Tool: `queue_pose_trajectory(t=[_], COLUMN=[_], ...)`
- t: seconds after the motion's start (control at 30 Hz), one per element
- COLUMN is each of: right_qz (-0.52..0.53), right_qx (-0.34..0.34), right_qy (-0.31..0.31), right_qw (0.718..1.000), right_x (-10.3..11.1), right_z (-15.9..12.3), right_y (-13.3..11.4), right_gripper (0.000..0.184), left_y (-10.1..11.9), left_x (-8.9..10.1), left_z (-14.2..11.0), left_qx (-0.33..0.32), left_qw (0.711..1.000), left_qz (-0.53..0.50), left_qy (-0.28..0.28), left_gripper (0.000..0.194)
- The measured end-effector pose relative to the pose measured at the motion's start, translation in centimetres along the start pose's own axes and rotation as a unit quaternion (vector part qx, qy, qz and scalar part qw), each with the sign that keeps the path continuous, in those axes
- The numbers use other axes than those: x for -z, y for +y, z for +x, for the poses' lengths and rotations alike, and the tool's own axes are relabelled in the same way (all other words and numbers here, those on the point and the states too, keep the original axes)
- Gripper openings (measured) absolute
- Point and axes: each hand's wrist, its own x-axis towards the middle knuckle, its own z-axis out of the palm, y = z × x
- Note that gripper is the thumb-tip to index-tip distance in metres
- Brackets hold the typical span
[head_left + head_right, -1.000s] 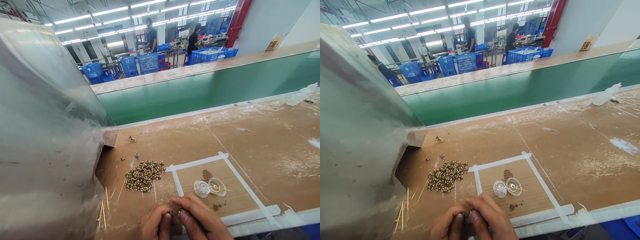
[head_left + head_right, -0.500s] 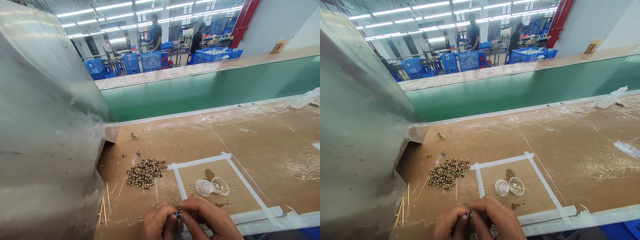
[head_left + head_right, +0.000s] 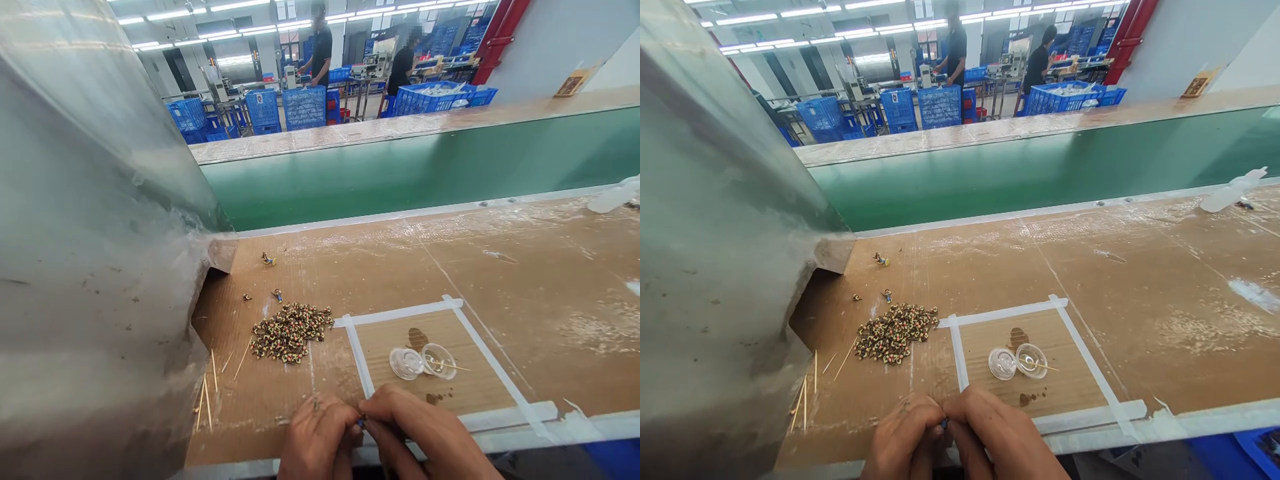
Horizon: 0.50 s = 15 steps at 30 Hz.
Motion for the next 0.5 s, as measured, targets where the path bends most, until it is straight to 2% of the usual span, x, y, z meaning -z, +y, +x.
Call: queue_pose_trajectory(t=[0.07, 0.17, 0.33, 0.43, 0.5], right_qz=[0.000, -0.002, 0.003, 0.004, 0.000], right_qx=[0.002, 0.005, 0.007, 0.010, 0.001], right_qy=[0.000, -0.002, 0.000, 0.013, 0.031], right_qw=[1.000, 1.000, 1.000, 1.000, 1.000], right_x=[-0.2, -0.3, -0.2, -0.3, -0.4], right_z=[-0.2, -0.2, 0.0, -0.2, -0.6], right_y=[0.4, 0.8, 0.7, 0.8, 0.9], right_gripper=[0.028, 0.027, 0.028, 0.035, 0.042], left_y=[-0.4, -1.0, -0.2, 0.7, 1.0], left_x=[-0.6, -1.3, -0.7, -0.1, -0.1], left_z=[-0.3, -0.8, -0.5, 0.1, 0.2], left_qx=[-0.012, -0.011, -0.003, 0.033, 0.062], left_qw=[0.999, 0.999, 1.000, 0.999, 0.998], left_qz=[0.002, 0.008, 0.011, 0.004, 0.000], left_qy=[0.031, 0.042, 0.017, -0.010, -0.006], left_gripper=[0.025, 0.025, 0.022, 0.019, 0.019])
